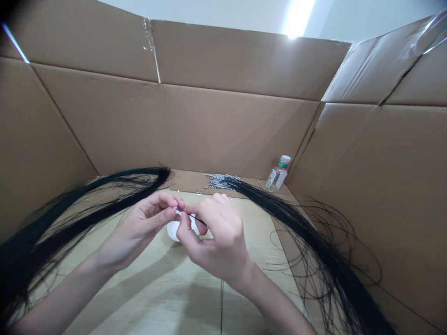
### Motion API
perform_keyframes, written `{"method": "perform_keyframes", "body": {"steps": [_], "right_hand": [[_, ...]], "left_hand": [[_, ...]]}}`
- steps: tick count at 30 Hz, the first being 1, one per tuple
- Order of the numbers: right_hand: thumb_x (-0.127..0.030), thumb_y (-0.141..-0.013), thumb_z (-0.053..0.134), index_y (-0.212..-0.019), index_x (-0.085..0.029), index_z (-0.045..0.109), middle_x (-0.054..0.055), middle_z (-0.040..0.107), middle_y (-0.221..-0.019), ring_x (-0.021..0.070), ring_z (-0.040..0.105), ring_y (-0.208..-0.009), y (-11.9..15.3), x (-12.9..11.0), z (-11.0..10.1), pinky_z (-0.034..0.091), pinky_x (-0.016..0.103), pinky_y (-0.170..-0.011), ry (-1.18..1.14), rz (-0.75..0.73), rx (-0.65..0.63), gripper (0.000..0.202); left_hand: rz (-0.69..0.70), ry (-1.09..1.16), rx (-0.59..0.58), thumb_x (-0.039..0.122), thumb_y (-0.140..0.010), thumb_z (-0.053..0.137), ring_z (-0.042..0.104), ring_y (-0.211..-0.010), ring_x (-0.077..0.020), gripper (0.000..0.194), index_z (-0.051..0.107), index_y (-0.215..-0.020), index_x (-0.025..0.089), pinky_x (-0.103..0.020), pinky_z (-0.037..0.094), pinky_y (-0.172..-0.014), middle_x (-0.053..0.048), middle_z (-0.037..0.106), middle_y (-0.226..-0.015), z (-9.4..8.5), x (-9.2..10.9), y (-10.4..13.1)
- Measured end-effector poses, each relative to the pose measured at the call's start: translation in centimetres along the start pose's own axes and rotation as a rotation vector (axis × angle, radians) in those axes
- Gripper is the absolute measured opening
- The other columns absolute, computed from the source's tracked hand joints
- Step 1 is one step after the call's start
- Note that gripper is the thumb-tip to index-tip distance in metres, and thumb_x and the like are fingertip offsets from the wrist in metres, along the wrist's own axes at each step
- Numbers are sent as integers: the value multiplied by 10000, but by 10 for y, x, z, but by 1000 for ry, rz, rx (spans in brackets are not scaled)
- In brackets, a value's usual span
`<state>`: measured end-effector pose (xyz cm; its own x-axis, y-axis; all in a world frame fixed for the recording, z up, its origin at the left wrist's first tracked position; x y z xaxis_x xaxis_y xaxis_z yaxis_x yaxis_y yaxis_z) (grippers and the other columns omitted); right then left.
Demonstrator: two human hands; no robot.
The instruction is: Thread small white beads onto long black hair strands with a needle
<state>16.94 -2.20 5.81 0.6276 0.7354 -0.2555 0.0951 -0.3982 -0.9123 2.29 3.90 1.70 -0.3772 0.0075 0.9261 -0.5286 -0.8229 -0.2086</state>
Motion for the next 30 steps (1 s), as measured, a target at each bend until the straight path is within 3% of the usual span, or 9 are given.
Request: {"method": "perform_keyframes", "body": {"steps": [18,24,30], "right_hand": [[-31,-857,634,-785,-165,645,-56,425,-571,112,396,-541,0,6,3,327,302,-567,24,-35,-57,153],[-36,-883,638,-842,-165,669,-48,479,-577,115,426,-541,0,6,4,348,298,-569,-5,-23,-32,138],[-20,-865,625,-814,-160,659,-53,429,-580,116,410,-548,2,9,5,344,294,-569,14,-41,-45,152]], "left_hand": [[-19,-89,27,312,-942,732,609,-867,-113,64,731,-981,260,-216,473,-765,14,691,-979,-8,-7,-2],[-110,46,-17,314,-958,711,643,-877,-113,77,729,-993,248,-210,498,-787,14,702,-958,-1,-10,-2],[-148,193,-42,264,-974,685,667,-961,-136,82,750,-987,216,-234,512,-887,-8,724,-1001,5,-10,-2]]}}
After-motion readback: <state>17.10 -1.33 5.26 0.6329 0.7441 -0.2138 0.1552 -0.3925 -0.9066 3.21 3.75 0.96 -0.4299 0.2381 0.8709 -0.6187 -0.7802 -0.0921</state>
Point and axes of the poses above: each hand's wrist, its own y-axis away from the middle knuckle, its own z-axis out of the palm, x = y × z, the point moved 4 cm from there along -y, towards the middle knuckle
